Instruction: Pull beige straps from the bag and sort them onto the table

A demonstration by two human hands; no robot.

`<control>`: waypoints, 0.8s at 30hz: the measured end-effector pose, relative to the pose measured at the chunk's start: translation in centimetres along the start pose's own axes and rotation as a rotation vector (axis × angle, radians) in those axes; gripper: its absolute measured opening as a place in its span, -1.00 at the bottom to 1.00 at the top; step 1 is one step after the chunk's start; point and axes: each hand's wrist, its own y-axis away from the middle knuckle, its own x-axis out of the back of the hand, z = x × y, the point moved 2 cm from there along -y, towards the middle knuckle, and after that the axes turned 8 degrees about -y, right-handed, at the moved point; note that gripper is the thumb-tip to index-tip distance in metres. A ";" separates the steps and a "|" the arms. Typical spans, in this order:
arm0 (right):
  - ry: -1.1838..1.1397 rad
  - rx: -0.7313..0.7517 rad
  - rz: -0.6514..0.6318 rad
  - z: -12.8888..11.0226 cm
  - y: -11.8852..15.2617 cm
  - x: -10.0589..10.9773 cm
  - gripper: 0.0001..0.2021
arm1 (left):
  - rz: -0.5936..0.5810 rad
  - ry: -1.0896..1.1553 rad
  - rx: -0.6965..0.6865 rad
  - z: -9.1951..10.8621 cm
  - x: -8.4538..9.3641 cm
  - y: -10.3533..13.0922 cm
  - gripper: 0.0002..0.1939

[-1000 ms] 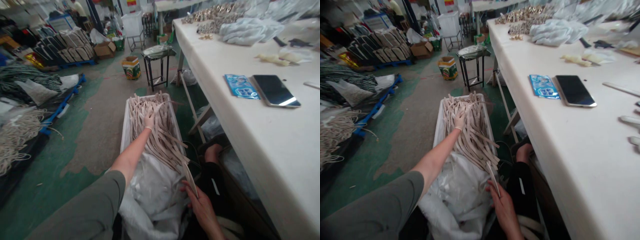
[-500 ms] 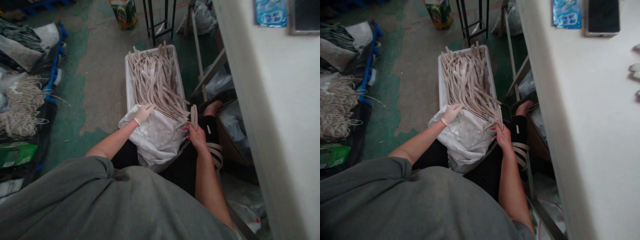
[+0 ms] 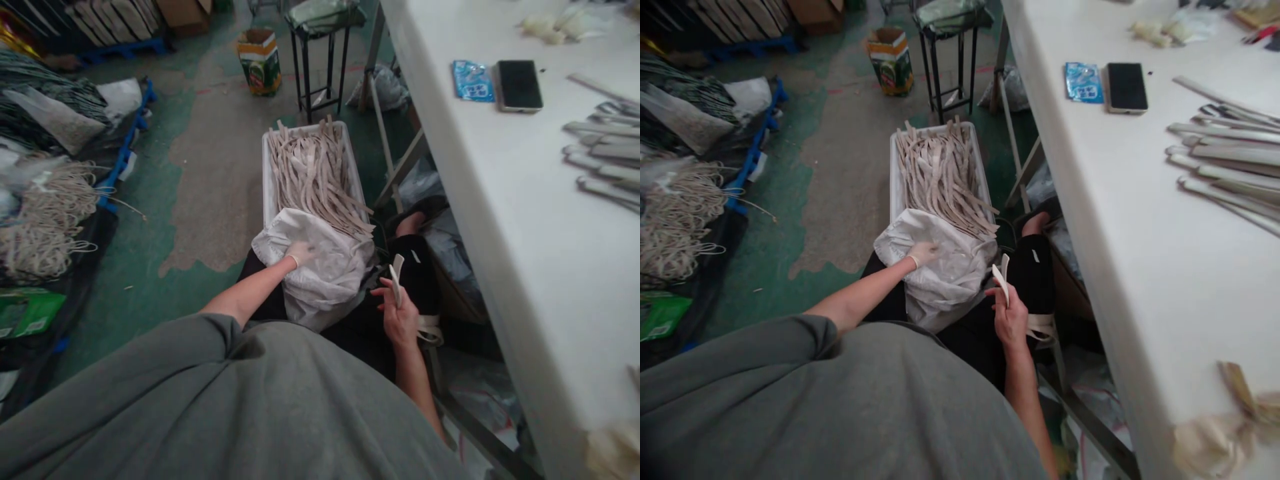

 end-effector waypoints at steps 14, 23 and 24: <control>-0.299 -0.157 -0.129 -1.4 -1.4 -2.6 -0.46 | 0.210 0.457 -0.263 -1.2 9.1 14.3 -0.72; -0.523 -0.559 -0.623 -5.9 3.7 -13.1 -0.53 | 0.454 0.088 -0.611 -0.4 7.9 24.0 -0.78; -0.526 -0.555 -0.603 -6.1 3.7 -13.8 -0.55 | 0.455 0.050 -0.654 -0.4 7.6 24.3 -0.77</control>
